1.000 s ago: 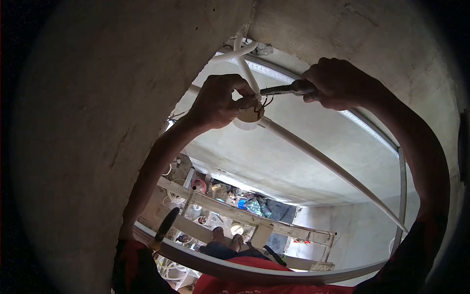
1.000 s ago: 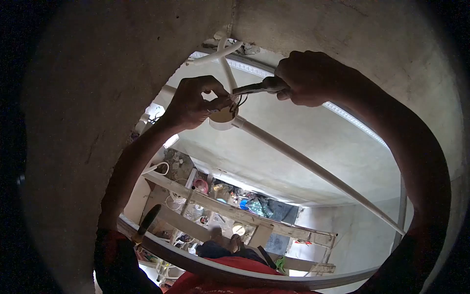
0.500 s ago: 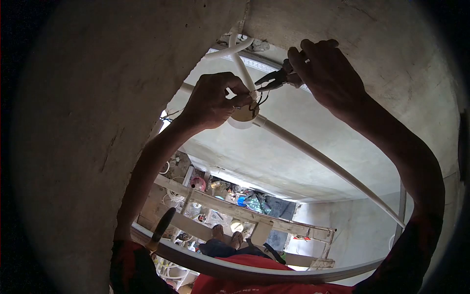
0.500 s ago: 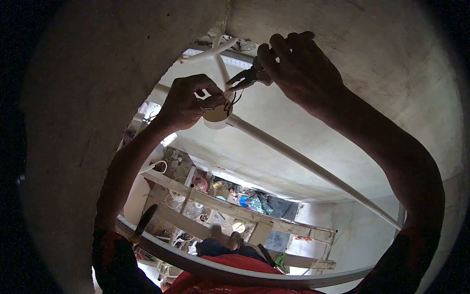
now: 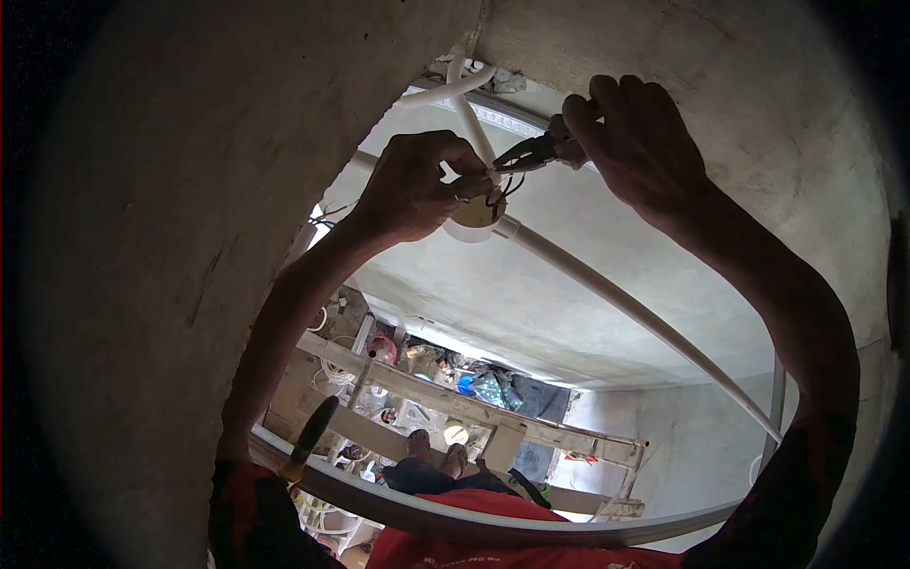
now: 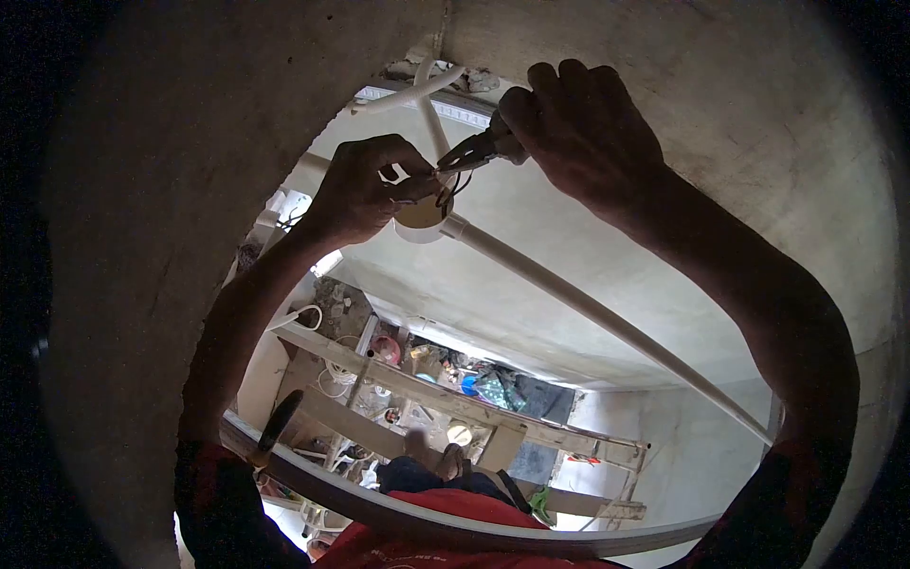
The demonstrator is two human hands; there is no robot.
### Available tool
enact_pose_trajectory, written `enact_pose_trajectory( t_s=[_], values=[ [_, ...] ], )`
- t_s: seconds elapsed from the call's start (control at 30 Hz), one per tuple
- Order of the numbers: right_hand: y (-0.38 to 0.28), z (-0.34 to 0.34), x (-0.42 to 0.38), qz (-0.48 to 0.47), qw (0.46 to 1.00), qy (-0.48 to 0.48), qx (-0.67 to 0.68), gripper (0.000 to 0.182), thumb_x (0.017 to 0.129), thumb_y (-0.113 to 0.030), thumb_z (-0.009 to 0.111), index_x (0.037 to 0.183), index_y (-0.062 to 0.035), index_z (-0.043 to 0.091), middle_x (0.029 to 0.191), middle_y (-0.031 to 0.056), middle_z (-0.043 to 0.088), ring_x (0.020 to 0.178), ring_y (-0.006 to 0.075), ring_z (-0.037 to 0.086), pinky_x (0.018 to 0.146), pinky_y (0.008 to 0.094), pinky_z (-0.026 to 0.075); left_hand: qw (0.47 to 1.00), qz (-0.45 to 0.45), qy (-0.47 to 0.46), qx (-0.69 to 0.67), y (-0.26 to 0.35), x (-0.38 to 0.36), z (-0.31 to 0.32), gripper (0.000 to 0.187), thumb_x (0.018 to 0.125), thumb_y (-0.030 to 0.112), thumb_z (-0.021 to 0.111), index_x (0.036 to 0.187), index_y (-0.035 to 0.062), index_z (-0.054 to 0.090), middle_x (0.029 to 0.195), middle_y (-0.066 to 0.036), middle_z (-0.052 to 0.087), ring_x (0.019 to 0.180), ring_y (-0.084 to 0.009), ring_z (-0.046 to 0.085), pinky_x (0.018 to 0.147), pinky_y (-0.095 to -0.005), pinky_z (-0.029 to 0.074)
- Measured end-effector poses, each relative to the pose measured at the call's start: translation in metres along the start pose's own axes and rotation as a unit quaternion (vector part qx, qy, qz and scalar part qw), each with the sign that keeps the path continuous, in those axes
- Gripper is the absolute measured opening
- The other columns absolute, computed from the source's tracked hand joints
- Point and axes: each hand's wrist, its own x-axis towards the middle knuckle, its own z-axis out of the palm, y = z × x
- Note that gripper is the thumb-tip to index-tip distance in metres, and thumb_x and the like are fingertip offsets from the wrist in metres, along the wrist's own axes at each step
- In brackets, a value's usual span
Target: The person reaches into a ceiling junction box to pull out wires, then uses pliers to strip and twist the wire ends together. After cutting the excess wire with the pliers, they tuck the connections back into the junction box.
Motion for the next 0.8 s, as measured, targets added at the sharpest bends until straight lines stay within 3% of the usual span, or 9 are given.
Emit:
enact_pose_trajectory(
  t_s=[0.3, 0.37, 0.43, 0.47, 0.5, 0.6, 0.63, 0.67, 0.8],
  values=[
    [0.016, -0.006, 0.024, -0.062, 0.993, 0.096, -0.005, 0.024, 0.089, -0.032, 0.072, 0.092, -0.0103, 0.062, 0.086, 0.0046, 0.06, 0.087, 0.0196, 0.061, 0.08, 0.0377, 0.053, 0.998, 0.057, 0.007, 0.011, -0.004, 0.0, -0.001, 0.022, 0.093, 0.023, 0.077, 0.09, 0.0026, 0.072, 0.087, -0.008, 0.074, 0.08, -0.0208, 0.073, 0.072, -0.0345, 0.056],
    [0.014, -0.017, 0.017, -0.008, 0.986, -0.145, 0.086, 0.026, 0.093, -0.033, 0.07, 0.093, -0.0086, 0.063, 0.081, 0.0074, 0.064, 0.077, 0.022, 0.066, 0.076, 0.0413, 0.057, 0.996, 0.077, 0.026, 0.022, -0.006, -0.001, 0.002, 0.021, 0.093, 0.022, 0.077, 0.089, 0.002, 0.071, 0.085, -0.008, 0.073, 0.078, -0.021, 0.073, 0.071, -0.0344, 0.057],
    [0.026, -0.04, 0.037, 0.138, 0.794, -0.476, 0.353, 0.029, 0.1, -0.033, 0.066, 0.096, -0.0048, 0.065, 0.07, 0.0079, 0.064, 0.059, 0.0196, 0.066, 0.058, 0.0389, 0.057, 0.994, 0.097, 0.04, 0.036, -0.007, -0.001, 0.005, 0.021, 0.092, 0.02, 0.077, 0.087, 0.0013, 0.069, 0.082, -0.009, 0.071, 0.077, -0.0211, 0.073, 0.069, -0.0343, 0.057],
    [0.024, -0.051, 0.048, 0.228, 0.642, -0.589, 0.435, 0.029, 0.101, -0.032, 0.065, 0.097, -0.0041, 0.066, 0.069, 0.0072, 0.065, 0.058, 0.0179, 0.066, 0.056, 0.0369, 0.056, 0.991, 0.117, 0.052, 0.025, -0.008, -0.002, 0.008, 0.021, 0.092, 0.019, 0.077, 0.086, 0.0011, 0.068, 0.081, -0.009, 0.07, 0.076, -0.0212, 0.072, 0.069, -0.0341, 0.058],
    [0.03, -0.042, 0.044, 0.208, 0.61, -0.611, 0.46, 0.02, 0.098, -0.025, 0.065, 0.096, -0.0056, 0.068, 0.071, 0.0053, 0.069, 0.056, 0.0137, 0.067, 0.05, 0.0311, 0.053, 0.988, 0.137, 0.067, 0.015, -0.008, -0.002, 0.009, 0.021, 0.091, 0.018, 0.077, 0.085, 0.0009, 0.067, 0.08, -0.009, 0.069, 0.076, -0.0212, 0.072, 0.069, -0.0338, 0.058],
    [0.034, -0.041, 0.055, 0.229, 0.62, -0.614, 0.432, 0.021, 0.097, -0.027, 0.067, 0.1, -0.0067, 0.071, 0.072, 0.0051, 0.069, 0.059, 0.0136, 0.068, 0.059, 0.0335, 0.055, 0.986, 0.144, 0.057, 0.053, -0.008, -0.001, 0.008, 0.02, 0.091, 0.018, 0.077, 0.086, 0.0011, 0.068, 0.082, -0.009, 0.07, 0.075, -0.0202, 0.072, 0.069, -0.0331, 0.058],
    [0.033, -0.035, 0.05, 0.163, 0.669, -0.602, 0.404, 0.022, 0.095, -0.026, 0.071, 0.104, -0.0064, 0.074, 0.075, 0.0091, 0.071, 0.066, 0.0182, 0.07, 0.07, 0.0381, 0.057, 0.986, 0.145, 0.058, 0.052, -0.008, 0.001, 0.008, 0.02, 0.091, 0.018, 0.077, 0.086, 0.0011, 0.068, 0.082, -0.009, 0.07, 0.075, -0.0202, 0.072, 0.069, -0.0331, 0.058],
    [0.031, -0.032, 0.047, 0.163, 0.666, -0.605, 0.405, 0.022, 0.095, -0.026, 0.071, 0.104, -0.0064, 0.074, 0.075, 0.0091, 0.071, 0.066, 0.0182, 0.07, 0.07, 0.0381, 0.057, 0.991, 0.124, 0.046, 0.036, -0.009, 0.0, 0.009, 0.02, 0.091, 0.018, 0.077, 0.086, 0.0011, 0.068, 0.082, -0.009, 0.07, 0.076, -0.0195, 0.072, 0.069, -0.0326, 0.058],
    [0.033, -0.031, 0.034, 0.095, 0.81, -0.501, 0.289, 0.021, 0.093, -0.022, 0.074, 0.105, -0.0044, 0.072, 0.089, 0.0124, 0.074, 0.085, 0.0247, 0.073, 0.078, 0.0433, 0.058, 0.994, 0.106, 0.035, 0.022, -0.01, -0.001, 0.007, 0.019, 0.092, 0.018, 0.077, 0.088, 0.0006, 0.07, 0.084, -0.009, 0.071, 0.078, -0.0183, 0.073, 0.07, -0.0321, 0.059]
  ],
)
